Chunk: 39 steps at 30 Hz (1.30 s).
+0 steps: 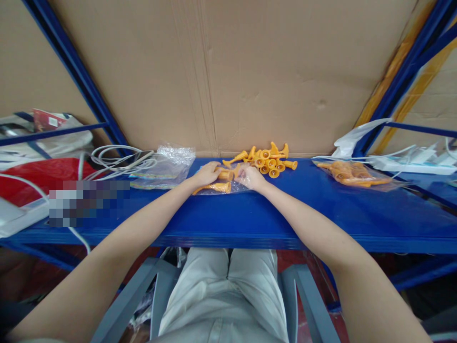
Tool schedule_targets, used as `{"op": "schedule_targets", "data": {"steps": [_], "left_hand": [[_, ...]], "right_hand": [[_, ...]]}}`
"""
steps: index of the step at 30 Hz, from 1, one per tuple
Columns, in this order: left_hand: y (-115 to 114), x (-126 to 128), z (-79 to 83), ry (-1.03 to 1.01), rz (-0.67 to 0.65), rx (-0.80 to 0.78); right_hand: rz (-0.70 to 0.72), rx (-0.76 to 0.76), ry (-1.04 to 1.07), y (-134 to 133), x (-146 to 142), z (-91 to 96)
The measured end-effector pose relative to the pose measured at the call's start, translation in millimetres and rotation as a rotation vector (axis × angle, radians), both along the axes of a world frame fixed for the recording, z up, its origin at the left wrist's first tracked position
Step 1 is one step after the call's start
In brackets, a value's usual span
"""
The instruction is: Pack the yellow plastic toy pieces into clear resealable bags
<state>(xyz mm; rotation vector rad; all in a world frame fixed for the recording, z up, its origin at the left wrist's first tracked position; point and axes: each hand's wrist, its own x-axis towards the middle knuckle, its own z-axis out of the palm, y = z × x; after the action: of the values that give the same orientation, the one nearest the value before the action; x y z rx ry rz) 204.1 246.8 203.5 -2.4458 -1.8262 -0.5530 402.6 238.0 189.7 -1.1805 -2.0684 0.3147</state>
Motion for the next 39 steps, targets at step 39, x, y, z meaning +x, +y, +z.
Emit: {"op": "schedule_targets", "data": {"steps": [39], "left_hand": [[-22,4,16.7,0.196,-0.043,-0.266]], "right_hand": [[-0.051,-0.169,-0.201,50,-17,80.9]]}}
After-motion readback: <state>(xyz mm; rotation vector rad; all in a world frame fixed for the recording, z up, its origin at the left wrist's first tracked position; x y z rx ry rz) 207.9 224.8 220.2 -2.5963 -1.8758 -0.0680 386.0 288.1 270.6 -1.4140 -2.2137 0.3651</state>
